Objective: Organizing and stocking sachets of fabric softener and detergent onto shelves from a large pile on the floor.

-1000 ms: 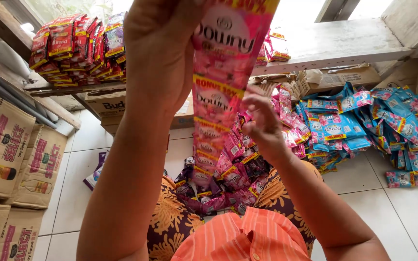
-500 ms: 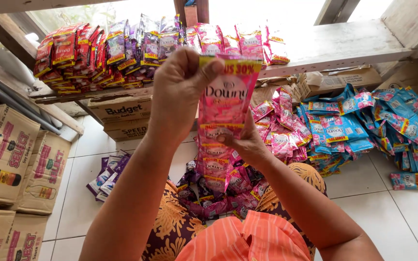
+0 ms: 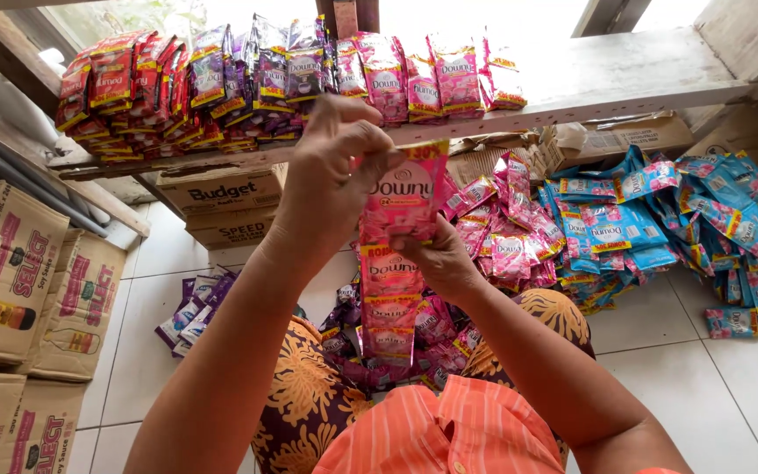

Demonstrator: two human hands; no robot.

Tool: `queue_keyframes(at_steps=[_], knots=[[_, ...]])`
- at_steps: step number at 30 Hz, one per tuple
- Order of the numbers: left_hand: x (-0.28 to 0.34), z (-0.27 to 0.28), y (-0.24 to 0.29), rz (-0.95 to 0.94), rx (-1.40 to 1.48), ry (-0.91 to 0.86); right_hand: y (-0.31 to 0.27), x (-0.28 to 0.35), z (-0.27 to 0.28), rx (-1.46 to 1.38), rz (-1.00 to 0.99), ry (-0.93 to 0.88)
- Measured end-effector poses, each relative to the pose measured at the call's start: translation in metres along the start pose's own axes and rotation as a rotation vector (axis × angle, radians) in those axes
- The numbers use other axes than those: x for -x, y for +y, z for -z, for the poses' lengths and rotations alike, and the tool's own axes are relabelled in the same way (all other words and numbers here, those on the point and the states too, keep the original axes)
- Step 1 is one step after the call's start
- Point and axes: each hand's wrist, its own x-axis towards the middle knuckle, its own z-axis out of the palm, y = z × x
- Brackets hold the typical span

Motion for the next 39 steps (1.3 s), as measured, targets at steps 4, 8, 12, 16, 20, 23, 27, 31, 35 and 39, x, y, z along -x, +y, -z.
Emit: queue_keyframes(at_steps=[4,8,12,16,20,23,27,31,35,39], knots=[[0.007,0.002,-0.014,0.353,0.394,0.002,0.018,0.030,0.017,0.152,-0.170,-0.084],[0.003,0.013,-0.024,0.179,0.210,0.076,0.036,0.050,0.030,0.106,-0.171,-0.137],[0.001,0.011,-0.051,0.252,0.061,0.146,-0.004,0.046,-0.008,0.050,-0.204,-0.183],[0.000,0.020,-0.053,0.245,0.039,0.205,0.004,0.045,-0.013,0.069,-0.357,-0.194],[0.010,0.027,-0.093,0.387,-0.221,0.208,0.024,0.057,0.007,0.051,-0.324,-0.164],[0.044,0.039,-0.144,0.343,-0.380,0.262,-0.001,0.062,0.002,0.074,-0.172,-0.142],[0.147,-0.008,-0.210,0.683,-0.312,0.160,-0.044,0.048,-0.019,0.155,0.016,-0.135],[0.232,-0.075,-0.169,1.249,0.282,-0.582,-0.053,0.038,-0.028,0.275,0.124,-0.091],[0.243,-0.117,-0.095,0.846,0.594,-0.634,-0.061,0.037,-0.045,0.344,0.144,-0.060],[0.213,-0.113,-0.040,1.184,1.592,0.038,-0.071,0.033,-0.056,0.388,0.133,0.049]])
